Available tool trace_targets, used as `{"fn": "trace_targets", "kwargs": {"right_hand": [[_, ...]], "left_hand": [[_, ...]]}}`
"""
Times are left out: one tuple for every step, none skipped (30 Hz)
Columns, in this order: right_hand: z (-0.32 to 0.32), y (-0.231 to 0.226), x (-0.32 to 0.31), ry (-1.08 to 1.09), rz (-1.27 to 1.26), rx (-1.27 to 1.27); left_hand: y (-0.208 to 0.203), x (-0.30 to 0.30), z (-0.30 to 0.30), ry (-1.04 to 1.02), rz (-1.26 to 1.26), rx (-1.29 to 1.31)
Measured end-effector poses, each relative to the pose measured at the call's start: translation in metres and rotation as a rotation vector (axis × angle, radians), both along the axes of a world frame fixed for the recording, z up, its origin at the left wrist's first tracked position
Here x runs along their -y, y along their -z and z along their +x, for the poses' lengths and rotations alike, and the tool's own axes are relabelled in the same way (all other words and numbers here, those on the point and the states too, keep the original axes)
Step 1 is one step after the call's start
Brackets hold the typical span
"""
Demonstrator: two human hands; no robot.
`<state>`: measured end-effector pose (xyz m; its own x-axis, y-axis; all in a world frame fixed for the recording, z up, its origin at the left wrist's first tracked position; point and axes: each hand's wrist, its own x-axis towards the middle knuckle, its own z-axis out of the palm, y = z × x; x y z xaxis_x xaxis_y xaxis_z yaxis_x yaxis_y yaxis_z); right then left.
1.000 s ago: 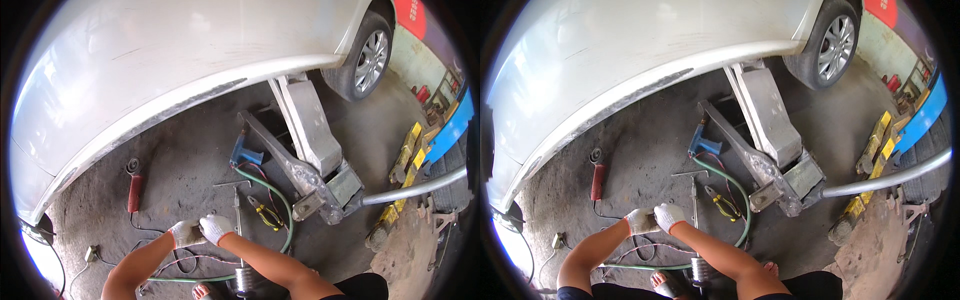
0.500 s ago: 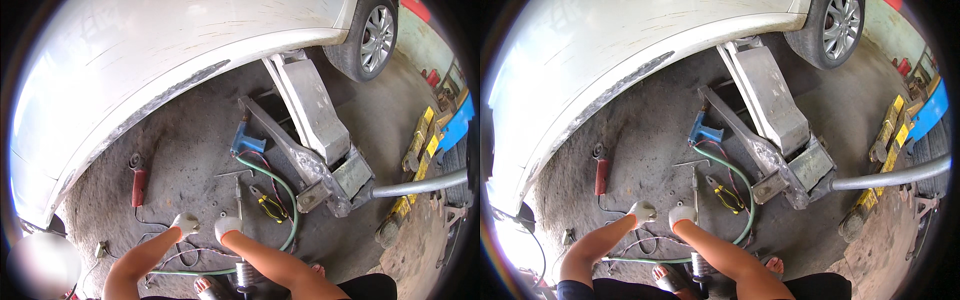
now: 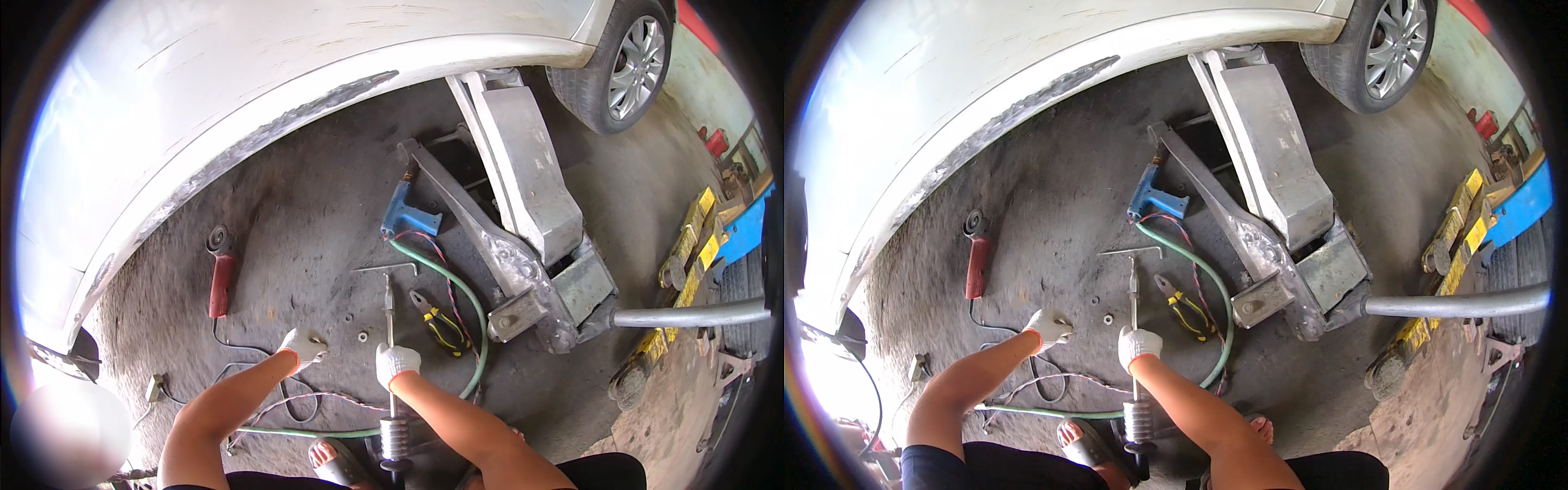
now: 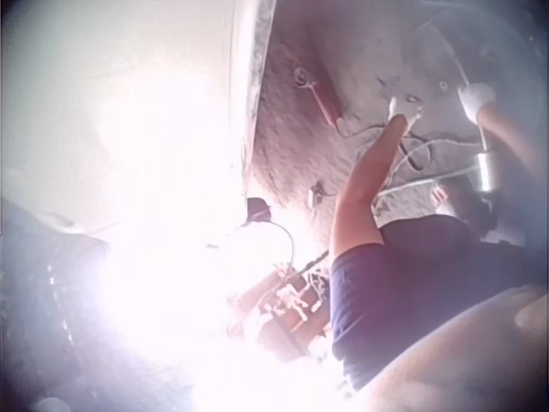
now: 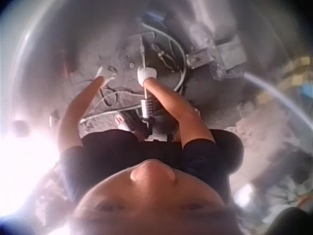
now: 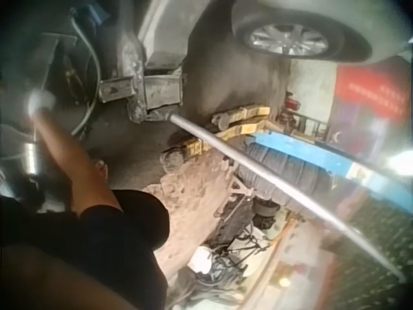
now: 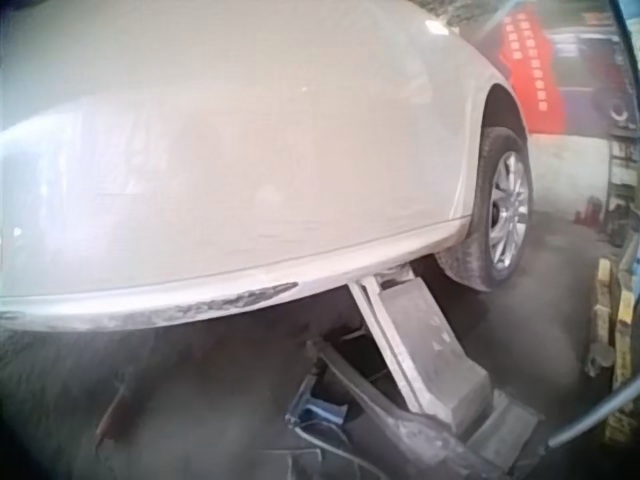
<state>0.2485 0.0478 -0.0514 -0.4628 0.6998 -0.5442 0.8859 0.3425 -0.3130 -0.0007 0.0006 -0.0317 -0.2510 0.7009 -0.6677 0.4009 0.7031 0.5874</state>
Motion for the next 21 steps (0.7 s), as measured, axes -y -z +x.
{"fn": "trace_targets", "kwargs": {"right_hand": [[-0.001,0.001,0.003,-0.001,0.008,-0.013],[-0.002,0.003,0.003,0.012,0.069,-0.032],[-0.002,-0.001,0.002,0.025,0.125,-0.048],[0.003,-0.002,0.006,0.039,0.163,-0.053],[0.007,-0.001,0.010,0.028,0.232,-0.075],[0.011,-0.003,0.007,-0.001,0.201,-0.051],[0.014,0.001,0.011,-0.026,0.232,-0.070],[0.017,0.001,0.013,-0.012,0.213,-0.052],[0.017,-0.003,0.015,-0.002,0.206,-0.042],[0.017,-0.008,0.023,0.046,0.177,-0.089],[0.019,-0.015,0.033,0.096,0.147,-0.134],[0.020,-0.019,0.036,0.158,0.130,-0.179],[0.019,-0.017,0.042,0.245,0.083,-0.172],[0.018,-0.014,0.050,0.333,0.037,-0.164],[0.019,-0.011,0.058,0.425,-0.005,-0.156],[0.023,0.002,0.067,0.481,-0.010,-0.168],[0.027,0.016,0.073,0.701,-0.286,-0.305],[0.030,0.028,0.080,0.914,-0.572,-0.443],[0.030,0.031,0.085,1.117,-0.859,-0.585],[0.031,0.033,0.093,1.079,-0.757,-0.574],[0.031,0.042,0.096,0.991,-0.629,-0.488]], "left_hand": [[0.001,0.001,-0.001,0.022,0.007,-0.028],[0.001,0.001,-0.004,0.041,0.013,-0.056],[0.001,0.003,-0.005,0.060,0.014,-0.081],[-0.009,-0.002,0.004,-0.057,-0.039,-0.045],[-0.006,-0.002,0.001,0.016,-0.030,-0.080],[-0.016,-0.009,0.009,0.036,-0.059,-0.049],[-0.019,-0.008,0.010,0.028,-0.064,0.011],[-0.018,-0.013,0.008,0.027,-0.053,0.070],[-0.016,-0.016,0.003,0.069,-0.029,0.060],[-0.013,-0.014,-0.001,0.116,-0.009,0.049],[-0.009,-0.010,-0.003,0.116,0.001,0.029],[-0.008,-0.013,-0.001,0.127,0.022,0.007],[-0.008,-0.016,0.001,0.139,0.042,-0.016],[-0.008,-0.016,0.002,0.116,0.033,0.002],[-0.011,-0.017,0.004,0.107,0.025,0.017],[-0.012,-0.021,0.006,0.106,0.018,0.030],[-0.013,-0.024,0.008,0.107,0.011,0.043],[-0.011,-0.023,0.007,0.117,0.005,0.048],[-0.008,-0.024,0.005,0.127,0.004,0.050],[-0.005,-0.025,0.003,0.138,0.003,0.053],[-0.002,-0.028,0.000,0.135,0.007,0.058]]}}
